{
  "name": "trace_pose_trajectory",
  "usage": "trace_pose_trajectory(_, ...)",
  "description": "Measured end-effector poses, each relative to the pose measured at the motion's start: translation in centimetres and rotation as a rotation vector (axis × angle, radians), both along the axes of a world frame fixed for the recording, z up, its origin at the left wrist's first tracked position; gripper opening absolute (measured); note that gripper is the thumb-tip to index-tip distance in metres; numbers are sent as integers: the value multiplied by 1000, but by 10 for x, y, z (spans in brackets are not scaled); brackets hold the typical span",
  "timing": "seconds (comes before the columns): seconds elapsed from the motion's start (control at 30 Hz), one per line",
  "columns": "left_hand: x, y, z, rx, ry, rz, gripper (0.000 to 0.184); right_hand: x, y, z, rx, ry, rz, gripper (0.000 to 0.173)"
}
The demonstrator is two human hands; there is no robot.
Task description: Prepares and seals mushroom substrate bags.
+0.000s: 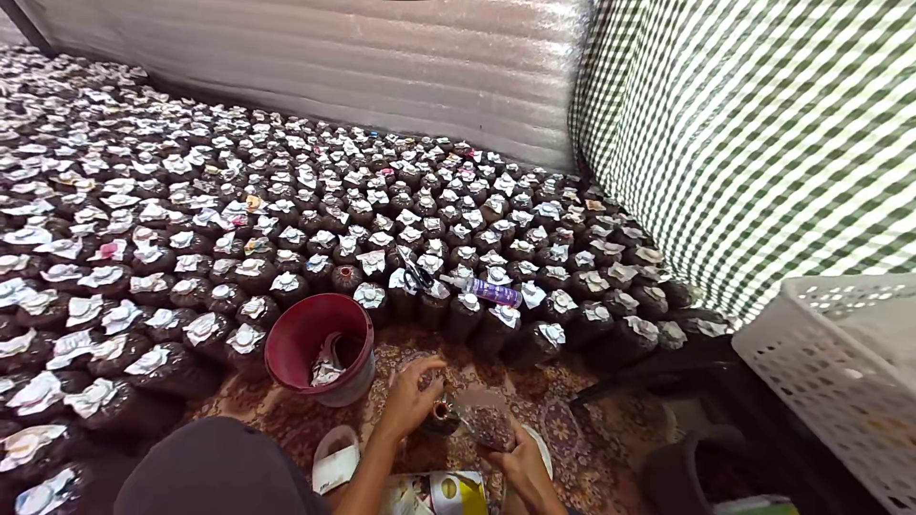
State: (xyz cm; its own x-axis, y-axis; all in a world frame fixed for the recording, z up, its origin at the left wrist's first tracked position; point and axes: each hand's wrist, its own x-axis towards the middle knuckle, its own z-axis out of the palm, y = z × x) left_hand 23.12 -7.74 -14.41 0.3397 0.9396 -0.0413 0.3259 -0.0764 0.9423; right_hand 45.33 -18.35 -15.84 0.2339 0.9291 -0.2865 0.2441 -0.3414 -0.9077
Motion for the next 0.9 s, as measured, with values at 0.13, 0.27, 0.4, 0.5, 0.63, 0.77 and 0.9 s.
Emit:
trace_pose_trajectory(0.13,8,-21,-63,-122,256,-17,64,9,-1,-8,-68,-146,-39,71)
trace_pose_trajectory(0.27,27,-38,-80,-48,201,115,44,12,-3,-9,-84,-227,-47,66)
trace_pose_trajectory(0.4,32,-34,-63,15,184,194,33,18,3,-7,-92,-354,-6,63)
trace_pose_trajectory(0.5,36,-35,-52,-25,177,178,32,22,5,-3,-102,-447,45,62)
trace_pose_trajectory(0.63,38,-35,-64,-52,197,134,33,24,14,-1,-125,-548,79,60)
trace_pose_trajectory(0.77,40,-34,-70,-39,212,128,32,21,15,4,-172,-624,116,57)
trace_pose_trajectory(0.9,41,-33,-69,-75,268,106,34,21,15,2,-166,-671,122,55)
